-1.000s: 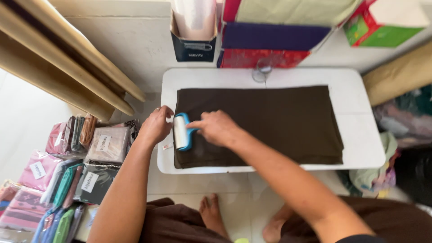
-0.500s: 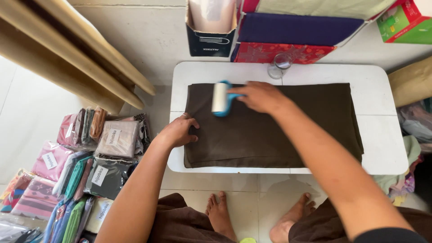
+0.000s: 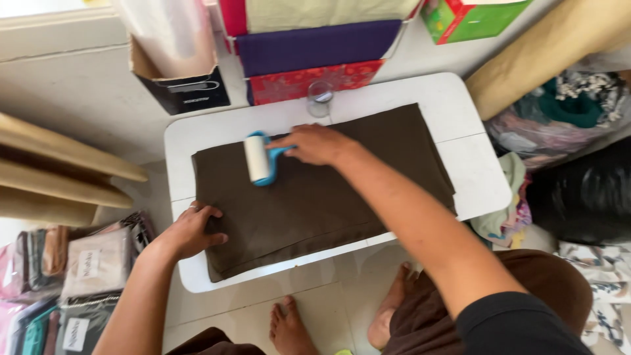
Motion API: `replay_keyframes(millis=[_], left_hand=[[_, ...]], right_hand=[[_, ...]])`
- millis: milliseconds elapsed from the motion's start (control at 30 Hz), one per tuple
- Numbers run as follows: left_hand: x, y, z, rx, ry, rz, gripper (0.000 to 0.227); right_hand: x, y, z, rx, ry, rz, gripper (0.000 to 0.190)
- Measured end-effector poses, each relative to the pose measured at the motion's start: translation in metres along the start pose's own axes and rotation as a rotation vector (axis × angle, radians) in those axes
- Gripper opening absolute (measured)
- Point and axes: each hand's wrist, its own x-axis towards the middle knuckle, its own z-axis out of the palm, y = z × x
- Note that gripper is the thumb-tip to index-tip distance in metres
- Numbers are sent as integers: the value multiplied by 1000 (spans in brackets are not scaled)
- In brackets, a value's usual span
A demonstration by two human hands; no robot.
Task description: The person uses a lint roller to clean a dark brown piece of fabric on a small white table, repeatedly rolling it across the surface and then folding the fabric multiple times.
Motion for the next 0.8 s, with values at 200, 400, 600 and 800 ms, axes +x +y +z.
replay_keyframes(millis=[200, 400, 600, 800], left_hand=[[3, 0, 1, 18, -42, -51, 70], [13, -6, -1, 42, -32, -63, 68], [31, -12, -1, 183, 106, -80, 48], [30, 27, -1, 71, 123, -64, 33]], right_hand=[[-135, 129, -68, -255, 22, 216, 40], [-264, 241, -56, -224, 49, 663, 44], [-310, 159, 10, -250, 173, 807, 55], [-308, 68, 37, -132, -101, 918, 69]])
